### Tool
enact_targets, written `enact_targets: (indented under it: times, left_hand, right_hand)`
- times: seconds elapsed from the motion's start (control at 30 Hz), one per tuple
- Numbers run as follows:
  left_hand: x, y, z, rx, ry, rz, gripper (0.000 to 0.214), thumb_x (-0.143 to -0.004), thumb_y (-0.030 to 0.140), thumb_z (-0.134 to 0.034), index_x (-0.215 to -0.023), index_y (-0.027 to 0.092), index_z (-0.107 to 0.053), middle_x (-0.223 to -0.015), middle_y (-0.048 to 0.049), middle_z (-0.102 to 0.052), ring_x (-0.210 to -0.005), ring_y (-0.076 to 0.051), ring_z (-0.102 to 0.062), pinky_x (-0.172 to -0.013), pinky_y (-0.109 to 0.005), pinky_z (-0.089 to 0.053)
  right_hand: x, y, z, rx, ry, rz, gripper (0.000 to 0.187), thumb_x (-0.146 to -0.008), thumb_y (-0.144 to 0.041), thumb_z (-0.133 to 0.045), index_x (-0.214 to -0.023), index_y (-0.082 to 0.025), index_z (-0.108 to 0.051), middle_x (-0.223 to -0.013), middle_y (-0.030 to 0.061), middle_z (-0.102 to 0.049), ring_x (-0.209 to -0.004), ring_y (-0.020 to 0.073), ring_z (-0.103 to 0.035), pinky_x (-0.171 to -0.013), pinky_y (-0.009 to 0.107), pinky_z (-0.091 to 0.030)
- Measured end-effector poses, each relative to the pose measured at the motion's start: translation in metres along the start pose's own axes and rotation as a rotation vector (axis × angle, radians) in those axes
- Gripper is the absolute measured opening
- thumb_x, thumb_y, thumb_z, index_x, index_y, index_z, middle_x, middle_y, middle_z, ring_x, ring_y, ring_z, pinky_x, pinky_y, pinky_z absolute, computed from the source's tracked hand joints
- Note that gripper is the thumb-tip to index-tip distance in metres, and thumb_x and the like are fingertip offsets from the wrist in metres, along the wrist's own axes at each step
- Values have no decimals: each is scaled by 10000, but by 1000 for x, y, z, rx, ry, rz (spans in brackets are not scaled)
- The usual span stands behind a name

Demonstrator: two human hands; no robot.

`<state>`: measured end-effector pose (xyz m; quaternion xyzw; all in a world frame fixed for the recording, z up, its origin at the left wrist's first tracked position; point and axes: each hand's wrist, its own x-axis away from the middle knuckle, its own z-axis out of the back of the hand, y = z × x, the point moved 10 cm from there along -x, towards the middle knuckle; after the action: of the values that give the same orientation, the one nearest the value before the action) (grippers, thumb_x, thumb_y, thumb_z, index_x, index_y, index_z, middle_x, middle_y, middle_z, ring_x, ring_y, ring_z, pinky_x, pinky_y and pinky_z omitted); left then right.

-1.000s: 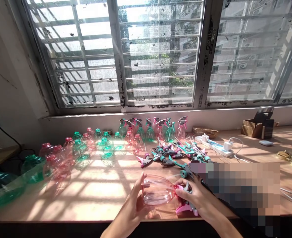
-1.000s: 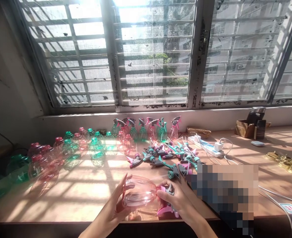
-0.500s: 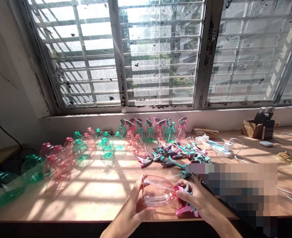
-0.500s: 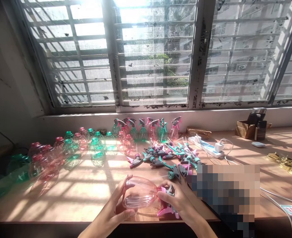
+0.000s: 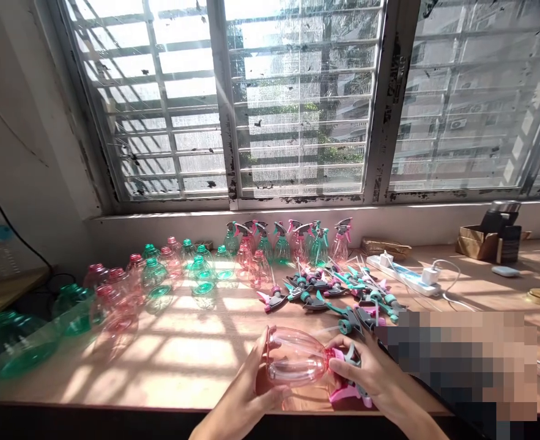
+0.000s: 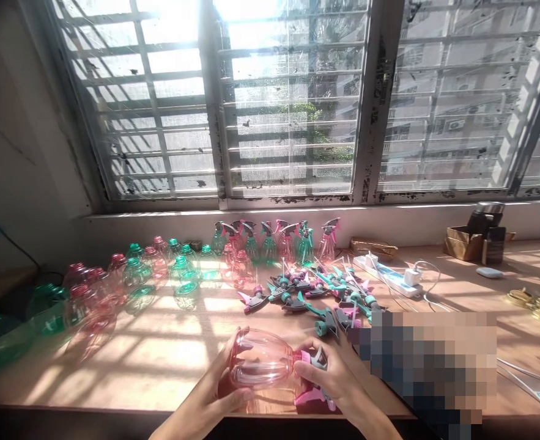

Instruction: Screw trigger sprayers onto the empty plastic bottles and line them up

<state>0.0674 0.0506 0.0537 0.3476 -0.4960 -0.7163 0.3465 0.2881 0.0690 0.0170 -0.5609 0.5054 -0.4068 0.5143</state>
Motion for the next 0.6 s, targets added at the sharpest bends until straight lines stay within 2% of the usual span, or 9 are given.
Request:
enact_targets:
  times: [0.07, 0.17, 0.23, 0.3, 0.37, 0.5, 0.6]
  left_hand:
    - [0, 0, -1, 6, -9, -44, 885, -944, 478, -676, -1612, 461, -96, -1664, -85, -292, -1513, -354, -324, -1207, -489, -350]
    - [-1, -1, -2, 40, -25, -115, 818, -1002, 474, -571, -1608, 475, -22, -1612, -122, -328, -1402, -342, -475, -1076, -456, -497]
    - [-2, -3, -2, 72, -27, -116, 854, -980, 468, -617, -1609, 476, -39, -1571, -128, -374, -1367, -338, -511, -1077, -469, -498]
    - [-3, -1, -3, 134, -20, -102, 972, -900, 454, -739, -1610, 470, -76, -1586, -111, -373, -1414, -362, -462, -1132, -497, -451]
    - [-3, 4, -6, 209, -32, -77, 1049, -843, 442, -805, -1612, 457, -92, -1584, -109, -399, -1424, -380, -446, -1119, -511, -468]
    - [-3, 8, -8, 241, -41, -49, 977, -885, 395, -770, -1602, 485, -112, -1519, -114, -457, -1327, -362, -523, -948, -453, -595]
    - [-3, 7, -2, 135, -13, -113, 864, -929, 378, -722, -1582, 521, -174, -1560, -81, -381, -1360, -342, -481, -1021, -426, -549]
  right_hand:
    - [-1, 1, 1, -3, -2, 12, 516, -690, -584, -882, -934, -192, -652, -613, -5, -736, -543, 179, -654, -563, 307, -509]
    - [-4, 8, 5, 4, 9, 11, 526, -689, -591, -881, -943, -188, -658, -617, -4, -729, -547, 177, -645, -565, 301, -492]
    - [-5, 13, 8, 7, 23, 6, 538, -680, -591, -886, -951, -186, -661, -611, -12, -718, -551, 169, -631, -571, 293, -474]
    - [-6, 16, 9, 13, 19, 13, 546, -676, -592, -887, -959, -186, -654, -600, -15, -715, -548, 165, -623, -570, 290, -454]
    - [-6, 17, 6, 21, -4, 16, 553, -674, -582, -891, -968, -190, -635, -591, -11, -720, -538, 164, -617, -561, 288, -432]
    - [-5, 14, 2, -2, -23, 19, 564, -656, -570, -904, -968, -203, -611, -581, -22, -707, -528, 167, -617, -550, 292, -432]
    - [-5, 14, 6, -24, 3, 6, 567, -665, -573, -896, -992, -195, -627, -602, -8, -725, -540, 173, -631, -562, 307, -479]
